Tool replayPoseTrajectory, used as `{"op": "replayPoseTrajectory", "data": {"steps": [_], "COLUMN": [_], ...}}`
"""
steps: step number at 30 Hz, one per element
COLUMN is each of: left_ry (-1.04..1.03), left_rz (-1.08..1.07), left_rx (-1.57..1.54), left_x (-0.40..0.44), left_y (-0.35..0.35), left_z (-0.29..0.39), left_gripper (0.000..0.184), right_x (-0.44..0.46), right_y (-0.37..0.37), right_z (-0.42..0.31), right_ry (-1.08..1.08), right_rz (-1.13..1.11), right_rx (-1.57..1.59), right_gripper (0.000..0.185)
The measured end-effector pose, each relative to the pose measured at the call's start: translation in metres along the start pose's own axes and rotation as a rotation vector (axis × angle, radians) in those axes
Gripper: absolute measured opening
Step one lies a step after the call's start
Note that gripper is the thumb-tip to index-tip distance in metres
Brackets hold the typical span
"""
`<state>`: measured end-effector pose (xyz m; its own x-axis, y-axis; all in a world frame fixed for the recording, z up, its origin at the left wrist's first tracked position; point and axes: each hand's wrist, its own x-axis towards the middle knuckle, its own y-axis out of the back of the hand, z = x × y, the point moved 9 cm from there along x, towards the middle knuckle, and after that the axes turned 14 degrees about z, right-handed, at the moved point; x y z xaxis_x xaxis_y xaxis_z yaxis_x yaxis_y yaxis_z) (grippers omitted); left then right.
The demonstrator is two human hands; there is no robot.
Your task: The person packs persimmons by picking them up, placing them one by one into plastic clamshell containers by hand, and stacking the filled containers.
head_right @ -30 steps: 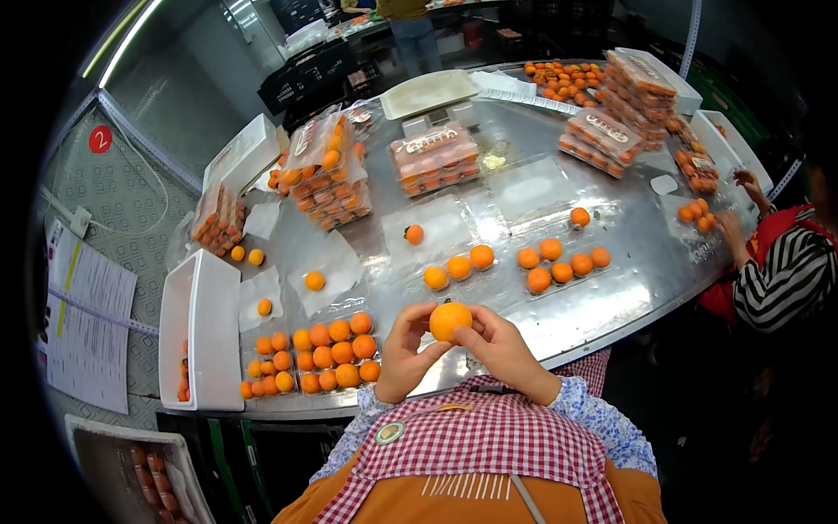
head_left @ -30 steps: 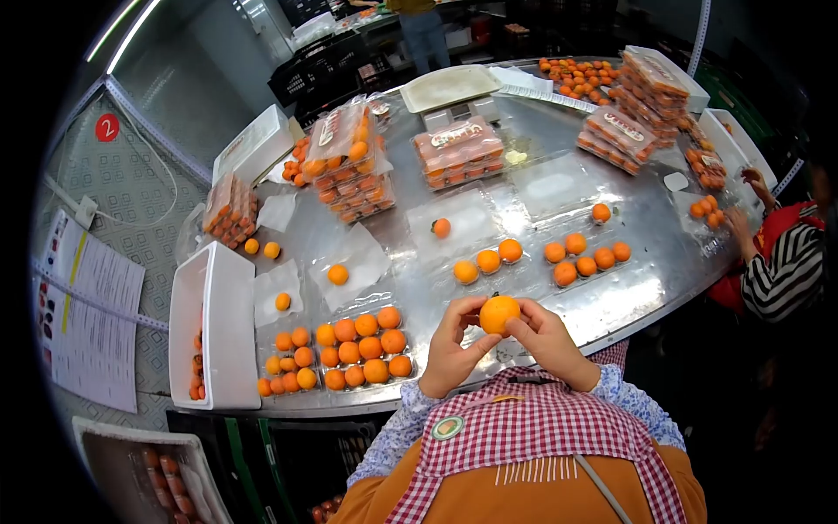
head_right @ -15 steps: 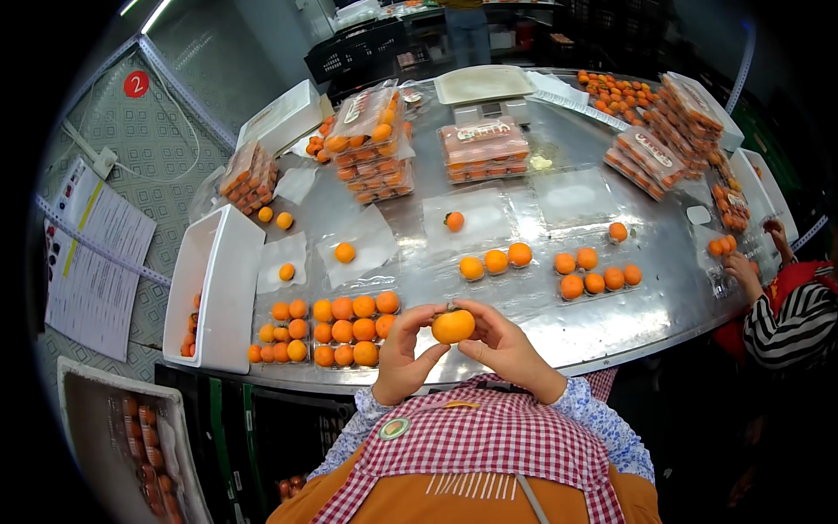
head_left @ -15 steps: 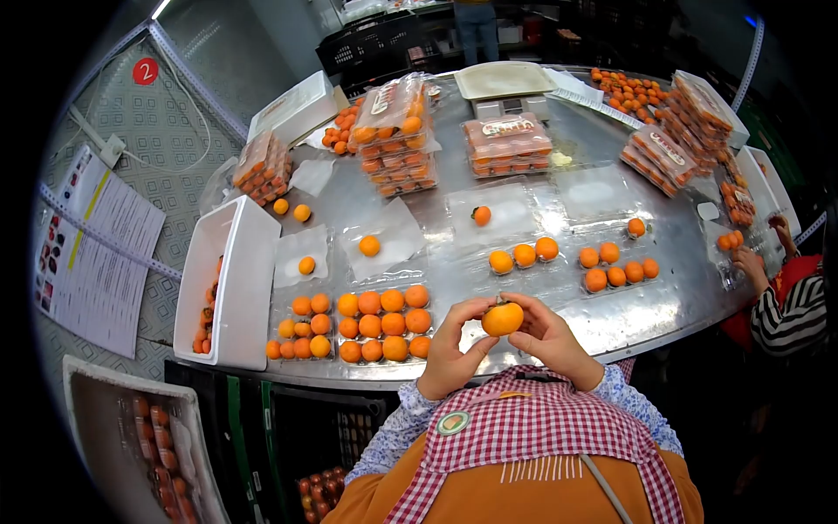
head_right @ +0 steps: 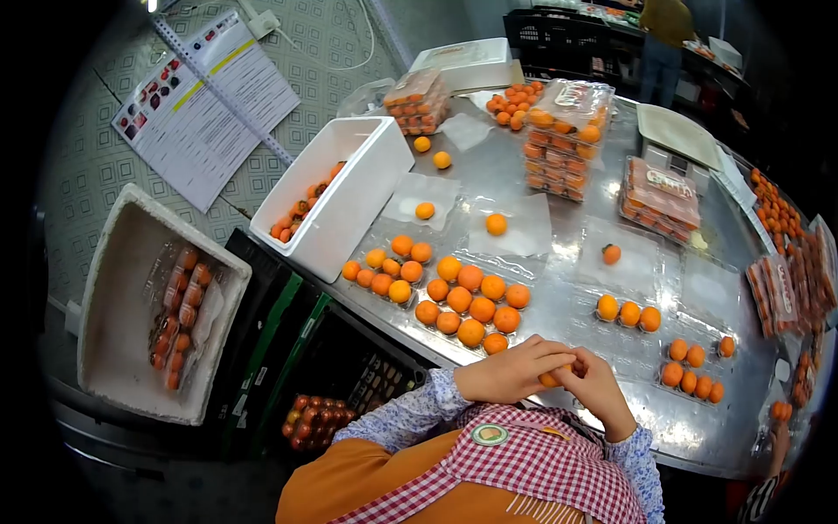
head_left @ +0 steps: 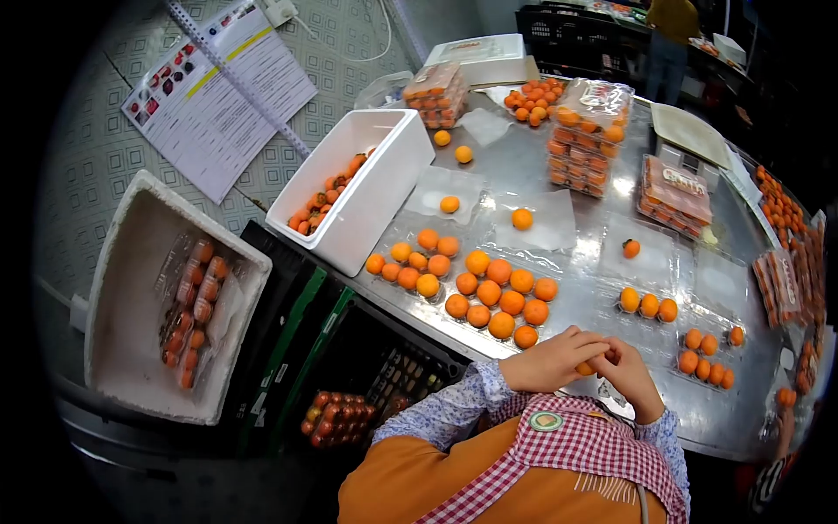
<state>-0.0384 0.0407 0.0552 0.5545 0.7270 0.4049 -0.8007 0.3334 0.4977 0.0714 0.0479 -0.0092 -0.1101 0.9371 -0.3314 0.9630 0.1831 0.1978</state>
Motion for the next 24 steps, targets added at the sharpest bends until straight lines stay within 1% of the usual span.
{"op": "replayPoseTrajectory", "data": {"steps": [2,3,5,6,7,8,9,10,11,12,13,15,16,17,20,23,24], "left_ry": [0.056,0.084,0.22,0.288,0.332,0.329,0.525,0.54,0.637,0.789,0.786,0.686,0.726,0.766,1.015,1.322,1.37], "left_rz": [-0.016,-0.02,-0.006,-0.002,0.121,0.176,0.35,0.465,0.649,0.813,0.979,1.001,1.004,1.003,0.942,0.747,0.701], "left_rx": [-0.01,-0.027,-0.067,-0.087,-0.054,0.069,0.027,0.053,0.019,0.077,0.213,0.767,0.826,0.885,0.927,0.867,0.921], "left_x": [-0.007,-0.01,-0.018,-0.023,-0.03,-0.032,-0.046,-0.059,-0.093,-0.093,-0.122,-0.162,-0.177,-0.187,-0.202,-0.211,-0.214], "left_y": [0.013,0.021,0.039,0.049,0.07,0.097,0.13,0.165,0.204,0.244,0.284,0.356,0.376,0.391,0.408,0.409,0.411], "left_z": [-0.01,-0.014,-0.034,-0.045,-0.058,-0.068,-0.094,-0.124,-0.192,-0.165,-0.201,-0.25,-0.269,-0.282,-0.314,-0.344,-0.349], "left_gripper": [0.058,0.057,0.057,0.056,0.058,0.059,0.053,0.056,0.061,0.062,0.061,0.054,0.053,0.052,0.052,0.055,0.056], "right_x": [0.008,0.009,0.01,0.009,0.005,0.004,0.005,0.008,0.011,0.012,0.012,0.014,0.014,0.013,0.013,0.014,0.014], "right_y": [-0.018,-0.025,-0.038,-0.042,-0.043,-0.041,-0.037,-0.031,-0.024,-0.018,-0.011,-0.001,0.004,0.007,0.011,0.011,0.01], "right_z": [-0.002,-0.005,-0.013,-0.019,-0.029,-0.033,-0.03,-0.018,-0.003,0.011,0.021,0.054,0.067,0.07,0.07,0.057,0.057], "right_ry": [-0.026,0.001,0.055,0.042,0.028,0.013,0.015,-0.019,-0.056,-0.091,-0.105,-0.187,-0.23,-0.227,-0.233,-0.21,-0.21], "right_rz": [-0.104,-0.13,-0.179,-0.182,-0.183,-0.178,-0.159,-0.134,-0.112,-0.091,-0.046,0.001,0.025,0.041,0.068,0.058,0.047], "right_rx": [0.038,0.064,0.123,0.187,0.25,0.314,0.322,0.297,0.272,0.245,0.276,0.318,0.34,0.37,0.403,0.371,0.36], "right_gripper": [0.037,0.038,0.041,0.042,0.044,0.045,0.038,0.035,0.032,0.029,0.023,0.022,0.022,0.021,0.021,0.02,0.021]}}
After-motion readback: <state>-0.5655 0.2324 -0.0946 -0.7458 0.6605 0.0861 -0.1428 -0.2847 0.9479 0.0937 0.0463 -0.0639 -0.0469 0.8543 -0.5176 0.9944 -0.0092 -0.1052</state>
